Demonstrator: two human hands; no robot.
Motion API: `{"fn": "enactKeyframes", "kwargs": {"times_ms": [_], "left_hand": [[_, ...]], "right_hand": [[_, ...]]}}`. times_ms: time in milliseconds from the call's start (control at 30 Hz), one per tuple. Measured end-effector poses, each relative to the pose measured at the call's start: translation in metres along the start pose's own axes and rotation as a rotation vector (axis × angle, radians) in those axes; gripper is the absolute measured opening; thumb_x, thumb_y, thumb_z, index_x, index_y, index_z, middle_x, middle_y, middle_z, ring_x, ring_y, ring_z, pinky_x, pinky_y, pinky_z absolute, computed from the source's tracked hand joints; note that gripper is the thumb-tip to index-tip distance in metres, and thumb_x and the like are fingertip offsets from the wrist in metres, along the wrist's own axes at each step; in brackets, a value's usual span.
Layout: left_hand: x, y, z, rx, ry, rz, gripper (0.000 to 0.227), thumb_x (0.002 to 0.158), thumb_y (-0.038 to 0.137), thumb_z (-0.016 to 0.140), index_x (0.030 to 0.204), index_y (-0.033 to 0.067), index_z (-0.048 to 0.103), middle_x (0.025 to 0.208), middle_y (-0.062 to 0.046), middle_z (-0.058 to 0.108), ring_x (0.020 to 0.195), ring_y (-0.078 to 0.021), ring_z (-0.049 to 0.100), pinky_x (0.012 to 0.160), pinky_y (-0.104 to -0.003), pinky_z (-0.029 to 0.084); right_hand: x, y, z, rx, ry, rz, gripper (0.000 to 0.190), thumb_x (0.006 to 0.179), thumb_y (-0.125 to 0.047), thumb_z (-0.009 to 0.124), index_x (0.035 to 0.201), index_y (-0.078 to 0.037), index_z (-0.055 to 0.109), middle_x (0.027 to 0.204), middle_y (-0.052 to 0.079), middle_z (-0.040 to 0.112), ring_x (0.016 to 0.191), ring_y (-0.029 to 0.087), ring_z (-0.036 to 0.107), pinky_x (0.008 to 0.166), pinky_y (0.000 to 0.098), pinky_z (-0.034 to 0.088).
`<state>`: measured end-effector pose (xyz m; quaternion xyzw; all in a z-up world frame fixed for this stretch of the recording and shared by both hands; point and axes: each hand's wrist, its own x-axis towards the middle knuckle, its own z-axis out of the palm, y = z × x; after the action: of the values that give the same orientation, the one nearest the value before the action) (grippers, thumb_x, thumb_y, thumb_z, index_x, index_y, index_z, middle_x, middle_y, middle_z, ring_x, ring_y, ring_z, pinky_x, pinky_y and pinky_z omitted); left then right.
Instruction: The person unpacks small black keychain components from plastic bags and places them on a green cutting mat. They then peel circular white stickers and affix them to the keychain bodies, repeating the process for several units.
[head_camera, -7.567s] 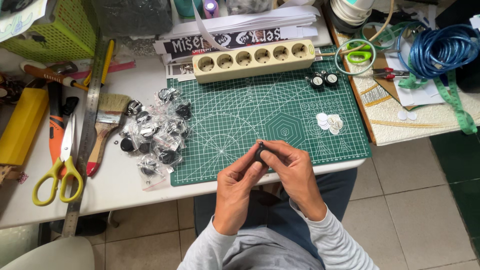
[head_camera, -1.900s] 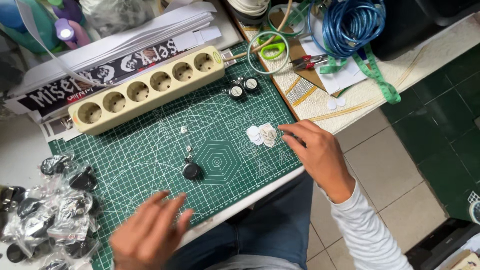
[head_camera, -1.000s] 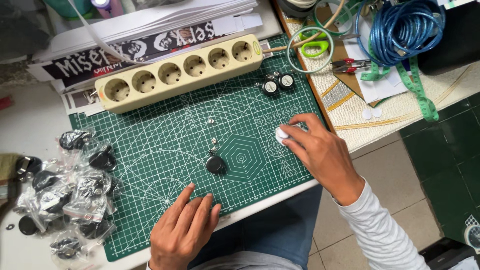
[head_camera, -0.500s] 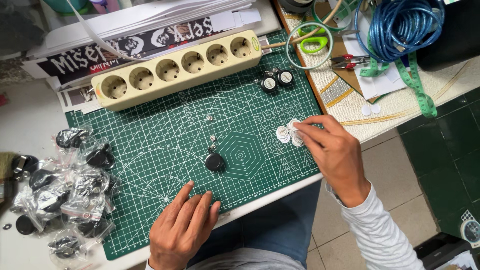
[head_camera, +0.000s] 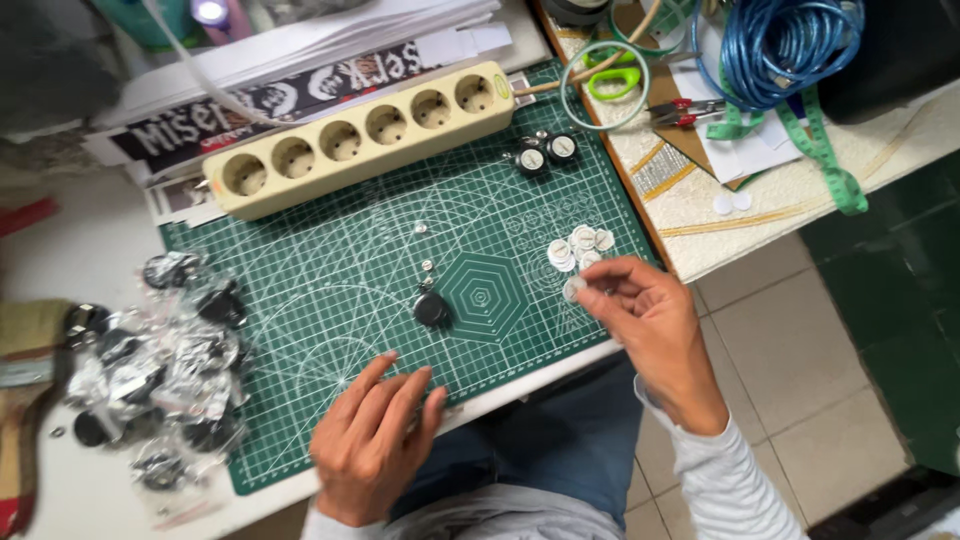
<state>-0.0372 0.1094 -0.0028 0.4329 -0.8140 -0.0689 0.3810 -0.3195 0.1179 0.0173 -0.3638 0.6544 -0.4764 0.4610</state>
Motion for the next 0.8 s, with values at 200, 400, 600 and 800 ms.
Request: {"fn": "enactKeyframes", "kwargs": {"times_ms": [200,400,600,800], "left_hand": [[0.019,0.042,0.010,-0.894,-0.175,-0.737,0.018,0.088,0.008,0.076,0.105,0.0021,0.079,0.095,-0.007,0.079,0.084,-0.0148,0.077,0.069,-0.022,0.061],[0.022,0.047,0.016,-1.204,-0.095,-0.784,0.023,0.090,0.004,0.076,0.112,-0.0030,0.076,0.101,-0.008,0.074,0.092,-0.0120,0.071,0.073,-0.023,0.060],[0.013,0.041,0.014,-1.235,-0.028,-0.874,0.023,0.095,0.007,0.072,0.115,-0.0015,0.078,0.096,-0.010,0.075,0.084,-0.0148,0.073,0.073,-0.026,0.062],[0.007,0.040,0.010,-1.232,-0.030,-0.822,0.022,0.095,0.008,0.071,0.114,0.0000,0.078,0.099,-0.009,0.073,0.086,-0.0151,0.074,0.075,-0.027,0.066]], "right_hand": [[-0.034,-0.005,0.034,-0.034,-0.058,0.038,0.019,0.088,-0.006,0.077,0.106,-0.002,0.074,0.077,0.000,0.069,0.061,0.002,0.053,0.050,0.0181,0.037],[-0.050,-0.003,0.050,0.034,-0.117,0.023,0.018,0.090,-0.007,0.075,0.106,-0.001,0.075,0.077,0.001,0.071,0.057,0.003,0.053,0.047,0.0193,0.038],[-0.048,0.010,0.058,0.201,-0.219,0.033,0.020,0.095,-0.012,0.067,0.107,0.003,0.075,0.086,0.005,0.076,0.055,0.004,0.052,0.046,0.0192,0.041],[-0.046,0.019,0.058,0.279,-0.274,0.085,0.021,0.097,-0.013,0.067,0.107,0.004,0.074,0.085,0.005,0.073,0.055,0.005,0.051,0.046,0.0188,0.037]]}}
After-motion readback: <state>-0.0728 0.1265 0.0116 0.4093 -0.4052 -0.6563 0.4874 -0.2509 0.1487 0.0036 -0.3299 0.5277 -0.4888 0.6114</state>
